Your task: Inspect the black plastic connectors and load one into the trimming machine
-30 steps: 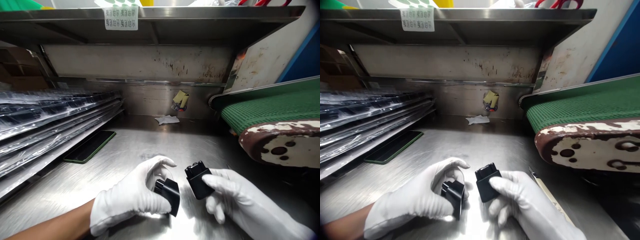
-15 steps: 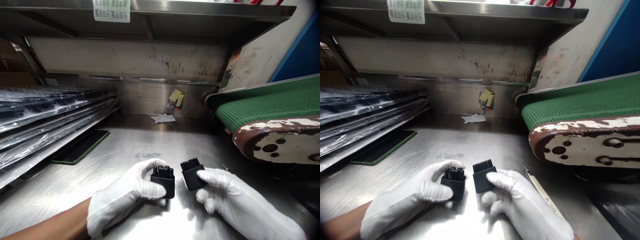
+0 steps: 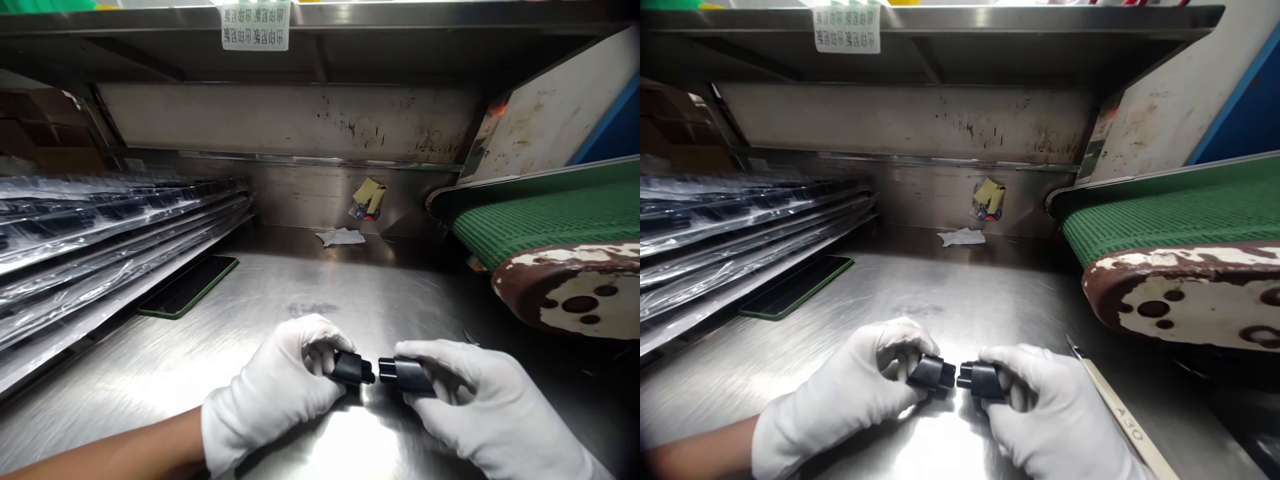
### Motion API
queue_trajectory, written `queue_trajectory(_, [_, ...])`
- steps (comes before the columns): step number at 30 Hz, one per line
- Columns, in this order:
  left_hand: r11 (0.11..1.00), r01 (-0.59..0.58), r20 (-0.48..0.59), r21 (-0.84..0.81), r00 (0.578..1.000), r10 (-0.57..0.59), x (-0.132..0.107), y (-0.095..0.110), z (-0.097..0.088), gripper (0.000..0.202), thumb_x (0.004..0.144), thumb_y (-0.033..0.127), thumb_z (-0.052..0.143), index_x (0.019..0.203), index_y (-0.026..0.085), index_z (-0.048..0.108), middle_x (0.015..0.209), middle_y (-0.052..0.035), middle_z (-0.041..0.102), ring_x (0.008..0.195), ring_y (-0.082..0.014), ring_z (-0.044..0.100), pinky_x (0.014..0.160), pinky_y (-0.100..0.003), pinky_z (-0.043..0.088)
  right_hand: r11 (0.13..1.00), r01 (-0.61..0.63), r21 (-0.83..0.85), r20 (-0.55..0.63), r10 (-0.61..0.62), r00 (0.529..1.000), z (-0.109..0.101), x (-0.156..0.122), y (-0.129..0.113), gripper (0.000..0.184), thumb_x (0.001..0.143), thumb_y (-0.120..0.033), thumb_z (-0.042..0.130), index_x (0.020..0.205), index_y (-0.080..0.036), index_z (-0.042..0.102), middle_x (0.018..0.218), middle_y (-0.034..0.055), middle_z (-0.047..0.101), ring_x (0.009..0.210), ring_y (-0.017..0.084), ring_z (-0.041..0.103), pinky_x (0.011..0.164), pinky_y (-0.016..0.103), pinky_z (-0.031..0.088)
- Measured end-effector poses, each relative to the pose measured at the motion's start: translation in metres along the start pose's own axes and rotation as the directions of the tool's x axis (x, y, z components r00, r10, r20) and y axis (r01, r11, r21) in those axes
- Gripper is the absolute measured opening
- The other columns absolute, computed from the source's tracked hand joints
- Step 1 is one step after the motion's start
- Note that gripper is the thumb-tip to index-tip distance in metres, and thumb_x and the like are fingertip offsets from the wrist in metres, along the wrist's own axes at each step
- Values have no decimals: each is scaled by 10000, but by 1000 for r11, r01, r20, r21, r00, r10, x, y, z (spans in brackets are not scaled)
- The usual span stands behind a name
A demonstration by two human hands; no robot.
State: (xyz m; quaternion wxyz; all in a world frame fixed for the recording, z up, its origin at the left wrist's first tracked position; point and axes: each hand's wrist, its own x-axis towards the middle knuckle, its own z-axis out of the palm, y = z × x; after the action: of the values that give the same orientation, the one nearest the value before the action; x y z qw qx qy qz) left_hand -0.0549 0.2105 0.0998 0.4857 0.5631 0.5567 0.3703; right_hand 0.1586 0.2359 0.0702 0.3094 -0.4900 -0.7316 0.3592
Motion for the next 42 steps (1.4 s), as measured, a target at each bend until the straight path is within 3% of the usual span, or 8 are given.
queue_trajectory(6, [984, -111, 29, -137, 993, 116, -6, -6, -1, 186, 669, 31, 628, 725, 167, 514, 694, 55, 497, 542, -55, 431, 482, -188, 379, 998, 60, -16, -13, -60, 998, 4, -2, 9, 283, 696, -162, 637, 944, -261, 733, 791, 5, 709, 700, 216, 673, 666, 320, 539])
queue_trajectory(11, [968, -249, 41, 13, 968, 248, -5, -13, -5, 152, 739, 47, 606, 770, 172, 525, 774, 28, 518, 681, -99, 491, 622, -228, 436, 986, 154, -62, -74, -158, 985, 5, -3, 17, 366, 701, -138, 637, 1026, -289, 712, 809, -19, 714, 697, 189, 682, 631, 279, 539])
queue_trajectory(16, [897, -415, -8, 153, 907, 421, -6, -15, -3, 212, 775, 54, 583, 687, 189, 446, 717, 54, 468, 624, -78, 416, 559, -196, 380, 941, 329, -78, -174, -338, 925, 9, -5, 29, 472, 705, -125, 619, 1098, -386, 639, 890, -81, 714, 754, 143, 704, 620, 200, 540])
queue_trajectory(24, [847, -490, 16, 207, 867, 498, -8, -16, -2, 234, 751, -9, 544, 718, 205, 456, 730, 75, 480, 626, -66, 435, 572, -185, 376, 809, 472, -351, -186, -554, 812, 10, -6, 29, 538, 726, -111, 562, 1192, -378, 529, 893, -118, 703, 725, 55, 665, 666, 117, 494])
queue_trajectory(33, [830, -481, -7, 283, 864, 503, -10, -11, -7, 308, 648, -79, 518, 757, 208, 487, 754, 65, 506, 664, -83, 477, 625, -210, 390, 747, 533, -397, -148, -625, 766, 6, -5, 33, 560, 708, -80, 593, 1226, -282, 532, 798, -75, 665, 655, 70, 642, 607, 133, 498])
queue_trajectory(35, [770, -547, 28, 327, 820, 571, -10, -11, -9, 324, 676, -71, 529, 818, 218, 496, 796, 59, 525, 698, -87, 503, 661, -212, 415, 685, 558, -469, -113, -673, 731, 2, -3, 34, 584, 711, -101, 594, 1264, -263, 505, 777, -66, 658, 614, 79, 637, 585, 138, 507])
queue_trajectory(38, [631, -676, 80, 382, 704, 706, -10, -14, -10, 406, 746, -49, 511, 1028, 242, 496, 887, 38, 546, 763, -93, 548, 712, -216, 458, 542, 611, -577, -11, -753, 658, -3, -4, 29, 596, 742, -182, 604, 1317, -248, 463, 721, -57, 656, 514, 101, 614, 510, 167, 506])
queue_trajectory(42, [488, -733, 98, 475, 594, 798, -12, -20, -9, 520, 730, -68, 473, 1165, 216, 458, 940, -11, 541, 805, -124, 557, 694, -230, 479, 645, 493, -583, -165, -689, 706, 5, -16, 12, 528, 785, -193, 566, 1290, -315, 466, 813, -54, 701, 606, 136, 655, 549, 232, 504])
